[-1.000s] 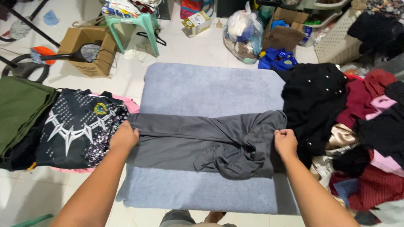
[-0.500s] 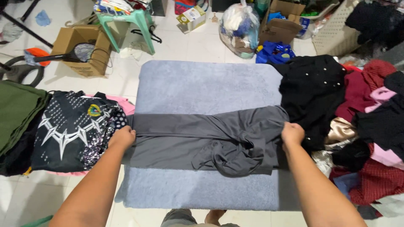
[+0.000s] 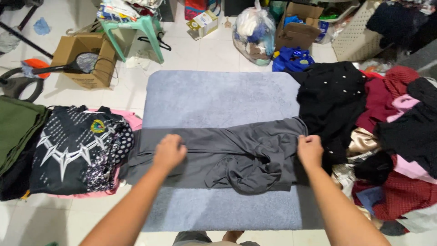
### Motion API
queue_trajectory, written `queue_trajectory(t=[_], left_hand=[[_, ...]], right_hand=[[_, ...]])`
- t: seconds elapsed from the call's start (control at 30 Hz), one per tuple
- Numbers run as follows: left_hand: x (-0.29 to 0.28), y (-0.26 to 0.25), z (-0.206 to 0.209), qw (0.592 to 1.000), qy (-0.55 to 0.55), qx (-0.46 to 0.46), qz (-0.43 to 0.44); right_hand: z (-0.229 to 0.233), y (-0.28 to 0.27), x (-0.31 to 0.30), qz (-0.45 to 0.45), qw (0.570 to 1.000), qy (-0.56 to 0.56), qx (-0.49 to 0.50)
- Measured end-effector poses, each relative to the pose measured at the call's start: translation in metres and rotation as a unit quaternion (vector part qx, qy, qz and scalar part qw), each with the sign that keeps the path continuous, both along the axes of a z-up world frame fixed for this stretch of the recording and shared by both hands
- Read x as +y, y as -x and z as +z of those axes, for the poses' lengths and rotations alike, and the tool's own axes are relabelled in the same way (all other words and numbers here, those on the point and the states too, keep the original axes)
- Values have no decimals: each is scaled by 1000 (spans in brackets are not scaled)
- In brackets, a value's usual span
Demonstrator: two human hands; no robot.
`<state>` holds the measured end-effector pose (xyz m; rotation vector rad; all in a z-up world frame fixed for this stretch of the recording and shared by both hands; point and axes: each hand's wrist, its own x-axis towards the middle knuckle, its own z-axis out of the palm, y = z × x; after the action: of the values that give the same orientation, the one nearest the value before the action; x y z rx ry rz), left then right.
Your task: The recorder folds a grey t-shirt on a blue cushioned surface in a cluttered room.
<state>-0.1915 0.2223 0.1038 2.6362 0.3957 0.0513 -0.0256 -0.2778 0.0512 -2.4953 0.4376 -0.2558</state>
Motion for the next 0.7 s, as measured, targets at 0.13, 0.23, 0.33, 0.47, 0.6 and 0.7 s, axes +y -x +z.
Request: queue_trajectory(t=[0.13,0.23,0.33,0.47,0.6,0.7], left_hand=[[-82,-10,-3,993,59,-26,-97],[-131,-15,-2,982,89,-51,-160],[-171,-15,13,966,120,-44,-226],[-214,-10,20,943,134,-22,-304],[-247,1,43,935,150,-25,-319],[-265,10,18,935,114,-21,-334]], right_hand=[[-17,18,8,78,996,-24,29],[-24,36,11,155,983,-22,92],[11,63,28,127,972,-90,175],[12,85,26,171,928,-129,305],[3,97,29,226,868,-367,249],[21,100,38,180,832,-474,226]])
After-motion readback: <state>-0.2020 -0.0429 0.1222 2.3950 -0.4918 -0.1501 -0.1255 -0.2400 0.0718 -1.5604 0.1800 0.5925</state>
